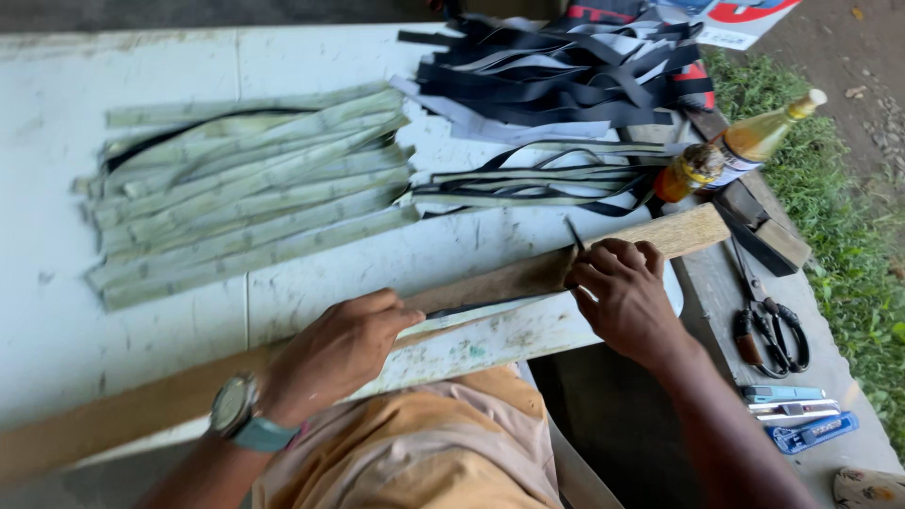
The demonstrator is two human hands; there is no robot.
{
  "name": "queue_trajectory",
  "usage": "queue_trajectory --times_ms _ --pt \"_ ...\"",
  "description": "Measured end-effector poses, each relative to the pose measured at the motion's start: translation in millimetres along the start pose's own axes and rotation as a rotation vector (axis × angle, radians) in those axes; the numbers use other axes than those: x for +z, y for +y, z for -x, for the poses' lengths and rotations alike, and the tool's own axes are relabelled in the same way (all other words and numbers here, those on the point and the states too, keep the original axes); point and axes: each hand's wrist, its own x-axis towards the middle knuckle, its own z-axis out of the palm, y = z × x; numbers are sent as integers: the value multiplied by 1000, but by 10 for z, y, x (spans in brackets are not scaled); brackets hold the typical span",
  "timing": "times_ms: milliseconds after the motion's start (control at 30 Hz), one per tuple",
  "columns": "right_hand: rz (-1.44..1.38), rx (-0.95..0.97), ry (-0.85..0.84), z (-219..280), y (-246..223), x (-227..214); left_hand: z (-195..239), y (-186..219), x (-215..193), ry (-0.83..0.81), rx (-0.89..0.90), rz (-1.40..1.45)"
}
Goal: The person repeatedly rubs long black rubber strips against a wooden block on a white table. They pick up each strip, rub it along the block, and place it back down, continuing the process with multiple strips.
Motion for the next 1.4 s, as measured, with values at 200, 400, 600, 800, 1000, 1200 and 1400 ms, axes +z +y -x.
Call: queue_trajectory --times_ms 200,400,600,800,1000,1200,1400 --pt "-437 181 -144 55 870 -284 -467 86 265 68 -74 137" --pt "-298 253 -235 -62 1374 -111 -886 64 653 72 -28 95" --pt "-224 317 -266 -138 1669 26 -969 43 573 -61 -163 110" --pt "13 333 -53 -173 1636 -120 -973 104 493 -87 -179 60" --pt "-438 110 220 11 463 -126 -850 64 563 -91 -110 -20" --pt "-492 -69 42 -40 -451 -5 -824 -1 572 -32 43 -64" --pt "-233 -99 51 10 -507 31 -736 -25 606 -71 7 -138"
